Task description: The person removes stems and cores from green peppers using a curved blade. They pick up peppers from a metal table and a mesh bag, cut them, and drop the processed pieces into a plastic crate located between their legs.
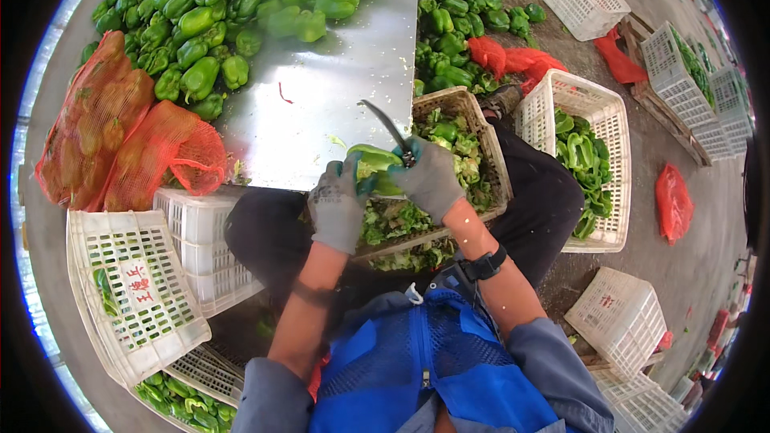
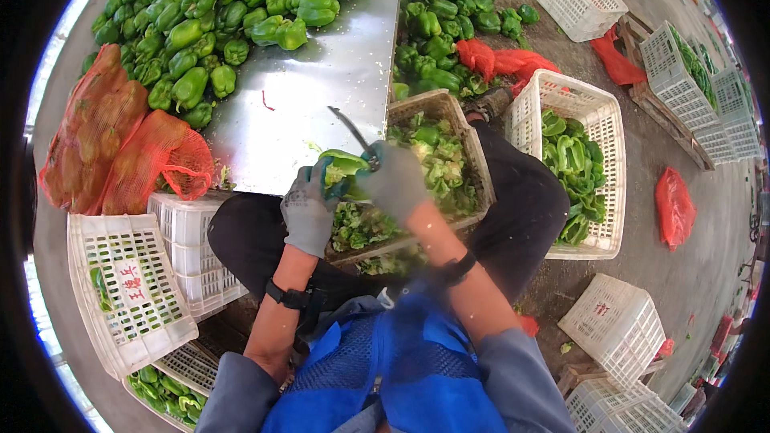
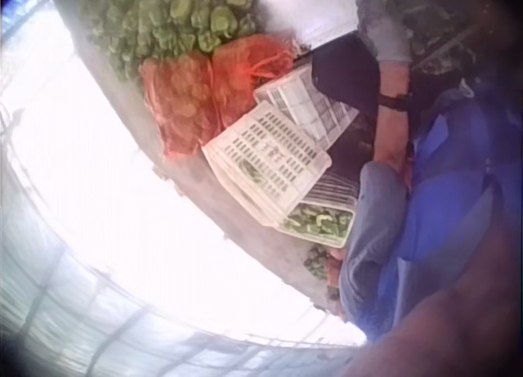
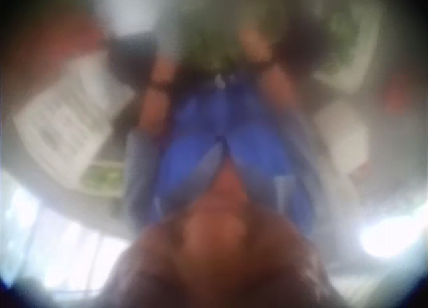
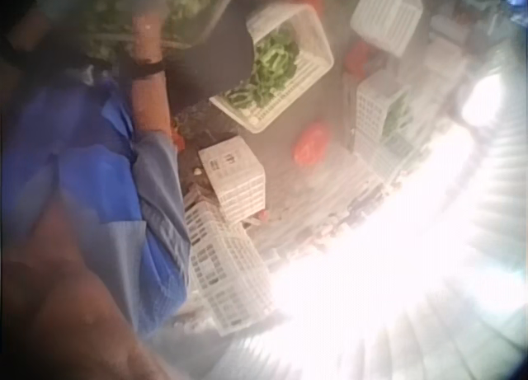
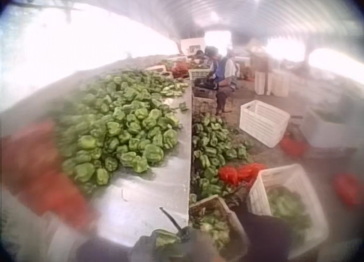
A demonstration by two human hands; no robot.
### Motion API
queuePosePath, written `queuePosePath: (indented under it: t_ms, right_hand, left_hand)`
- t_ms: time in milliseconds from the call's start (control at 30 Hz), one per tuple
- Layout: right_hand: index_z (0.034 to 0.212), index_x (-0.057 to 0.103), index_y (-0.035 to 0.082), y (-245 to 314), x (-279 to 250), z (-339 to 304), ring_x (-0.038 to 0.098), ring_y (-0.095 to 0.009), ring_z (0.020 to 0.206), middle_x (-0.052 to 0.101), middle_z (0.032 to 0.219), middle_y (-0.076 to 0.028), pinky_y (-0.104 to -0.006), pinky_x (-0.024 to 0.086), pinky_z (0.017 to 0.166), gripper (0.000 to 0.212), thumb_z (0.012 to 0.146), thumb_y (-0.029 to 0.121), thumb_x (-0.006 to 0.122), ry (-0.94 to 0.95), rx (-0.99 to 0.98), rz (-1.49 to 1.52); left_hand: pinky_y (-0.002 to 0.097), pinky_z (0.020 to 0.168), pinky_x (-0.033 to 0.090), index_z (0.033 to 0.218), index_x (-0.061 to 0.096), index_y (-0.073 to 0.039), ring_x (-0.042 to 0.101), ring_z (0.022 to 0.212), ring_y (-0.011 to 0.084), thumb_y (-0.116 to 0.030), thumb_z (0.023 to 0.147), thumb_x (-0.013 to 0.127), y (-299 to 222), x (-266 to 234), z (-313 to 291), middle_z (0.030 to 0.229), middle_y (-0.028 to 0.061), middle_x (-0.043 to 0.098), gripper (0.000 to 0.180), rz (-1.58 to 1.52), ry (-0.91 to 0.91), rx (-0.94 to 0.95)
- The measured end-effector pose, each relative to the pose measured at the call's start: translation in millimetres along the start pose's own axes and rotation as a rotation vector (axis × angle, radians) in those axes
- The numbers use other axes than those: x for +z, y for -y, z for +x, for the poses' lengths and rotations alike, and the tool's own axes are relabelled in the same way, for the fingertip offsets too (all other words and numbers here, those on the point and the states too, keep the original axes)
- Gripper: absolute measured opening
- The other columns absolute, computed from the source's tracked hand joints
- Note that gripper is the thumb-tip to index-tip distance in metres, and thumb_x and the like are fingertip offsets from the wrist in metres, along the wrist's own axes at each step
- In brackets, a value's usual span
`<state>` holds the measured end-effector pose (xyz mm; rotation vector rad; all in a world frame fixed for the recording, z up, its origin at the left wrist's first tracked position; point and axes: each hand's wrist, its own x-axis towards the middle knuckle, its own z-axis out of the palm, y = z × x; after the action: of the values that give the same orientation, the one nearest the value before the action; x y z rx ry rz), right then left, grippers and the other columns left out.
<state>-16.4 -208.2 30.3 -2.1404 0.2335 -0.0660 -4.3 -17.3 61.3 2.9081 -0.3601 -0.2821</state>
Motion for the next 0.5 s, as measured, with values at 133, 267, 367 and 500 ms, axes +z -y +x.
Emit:
queuePosePath:
  t_ms: [133, 267, 367, 500]
  right_hand:
    - [0.094, 0.07, -0.002, 14, 28, -16, 0.073, -0.041, 0.077, 0.073, 0.082, -0.023, -0.0492, 0.059, 0.075, 0.03, 0.087, 0.025, 0.078, -0.141, -0.13, -0.067]
    - [0.094, 0.07, -0.001, 13, 29, -20, 0.073, -0.044, 0.08, 0.073, 0.082, -0.024, -0.0512, 0.058, 0.078, 0.029, 0.087, 0.025, 0.079, -0.138, -0.079, -0.035]
    - [0.094, 0.07, -0.001, 9, 33, -22, 0.072, -0.047, 0.082, 0.073, 0.082, -0.025, -0.0526, 0.058, 0.08, 0.03, 0.087, 0.027, 0.077, -0.207, -0.098, -0.026]
    - [0.094, 0.071, -0.002, 6, 31, -15, 0.072, -0.046, 0.082, 0.073, 0.081, -0.024, -0.0521, 0.058, 0.081, 0.031, 0.086, 0.028, 0.077, -0.17, 0.055, 0.092]
  left_hand:
    - [0.0486, 0.097, 0.061, 0.152, 0.059, -0.009, 0.071, 0.118, 0.0374, -0.021, 0.09, 0.085, 2, 7, 2, 0.138, 0.0167, 0.064, 0.069, 0.105, -0.123, 0.036]
    - [0.047, 0.092, 0.062, 0.144, 0.063, -0.005, 0.074, 0.108, 0.0362, -0.017, 0.088, 0.085, 20, 12, 15, 0.134, 0.0174, 0.067, 0.062, 0.011, -0.085, 0.142]
    - [0.0473, 0.088, 0.062, 0.14, 0.065, -0.006, 0.075, 0.104, 0.036, -0.015, 0.087, 0.084, 16, 17, 22, 0.128, 0.0167, 0.069, 0.057, 0.121, -0.056, 0.163]
    - [0.0477, 0.085, 0.062, 0.131, 0.07, -0.007, 0.074, 0.098, 0.0361, -0.016, 0.087, 0.084, 38, 27, 28, 0.118, 0.0158, 0.072, 0.047, -0.118, -0.183, 0.221]
